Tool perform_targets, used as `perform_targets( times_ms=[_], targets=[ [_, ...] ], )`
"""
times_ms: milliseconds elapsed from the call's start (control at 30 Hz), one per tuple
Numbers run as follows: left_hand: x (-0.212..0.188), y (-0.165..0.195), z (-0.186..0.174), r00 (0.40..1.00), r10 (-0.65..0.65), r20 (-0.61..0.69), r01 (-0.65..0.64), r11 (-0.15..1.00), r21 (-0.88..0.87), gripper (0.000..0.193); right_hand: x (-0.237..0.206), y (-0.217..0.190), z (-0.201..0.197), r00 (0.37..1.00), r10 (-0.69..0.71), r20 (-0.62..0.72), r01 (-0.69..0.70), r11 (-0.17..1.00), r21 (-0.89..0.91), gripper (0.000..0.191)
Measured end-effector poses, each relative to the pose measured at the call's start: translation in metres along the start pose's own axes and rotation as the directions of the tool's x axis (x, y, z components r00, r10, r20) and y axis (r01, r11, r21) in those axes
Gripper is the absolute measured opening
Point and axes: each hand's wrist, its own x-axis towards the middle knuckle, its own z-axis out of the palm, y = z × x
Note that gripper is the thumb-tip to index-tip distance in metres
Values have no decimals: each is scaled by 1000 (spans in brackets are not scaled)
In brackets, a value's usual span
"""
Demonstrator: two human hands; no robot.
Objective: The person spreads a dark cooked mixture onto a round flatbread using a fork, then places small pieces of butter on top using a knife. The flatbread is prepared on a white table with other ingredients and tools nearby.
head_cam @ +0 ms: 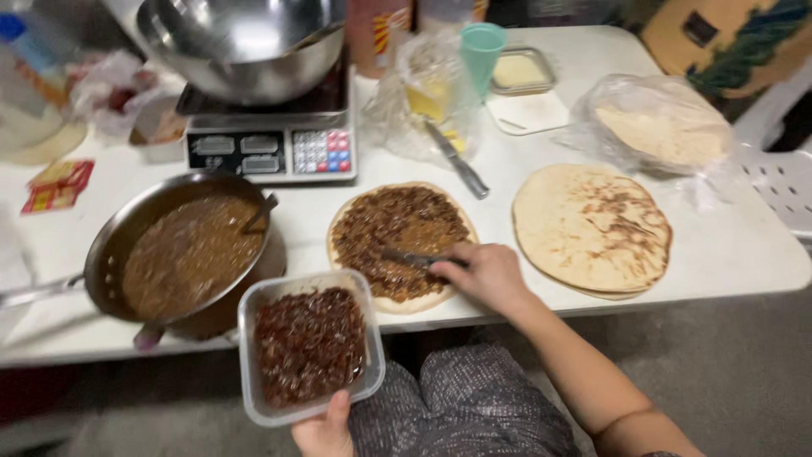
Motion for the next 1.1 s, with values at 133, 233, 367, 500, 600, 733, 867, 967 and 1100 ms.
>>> perform_targets(
  times_ms=[133,233,367,500,600,733,867,967,1100],
  targets=[
    [4,3,3,999,17,-29,-16,999,34,95,-3,-1,1,991,-88,-96,90,996,13,35],
    [9,1,-1,1000,24,5,-25,991,132,93,-4,-3,-2,995,-73,-63,70,996,-47,38],
    [6,5,-1,1000,20,7,-20,990,143,101,-7,-10,-12,989,-107,-98,113,992,55,36],
    [6,14,6,1000,-25,-7,26,992,125,104,-21,-14,-23,969,-208,-133,236,937,258,39],
    [7,17,11,1000,-19,-13,21,993,112,106,-28,-27,-13,870,-432,-236,491,801,343,40],
    [9,17,8,998,-55,17,52,985,162,106,-38,-44,-4,737,-659,-150,675,717,173,42],
    [14,15,0,992,-118,51,102,964,245,106,-38,-55,-14,728,-678,-99,685,722,95,42],
    [14,16,0,985,-173,19,159,942,296,104,-39,-60,-28,777,-629,-11,627,773,92,41],
    [9,25,8,984,-150,98,124,965,230,105,-42,-72,-35,787,-609,100,609,793,35,39]
  ],
)
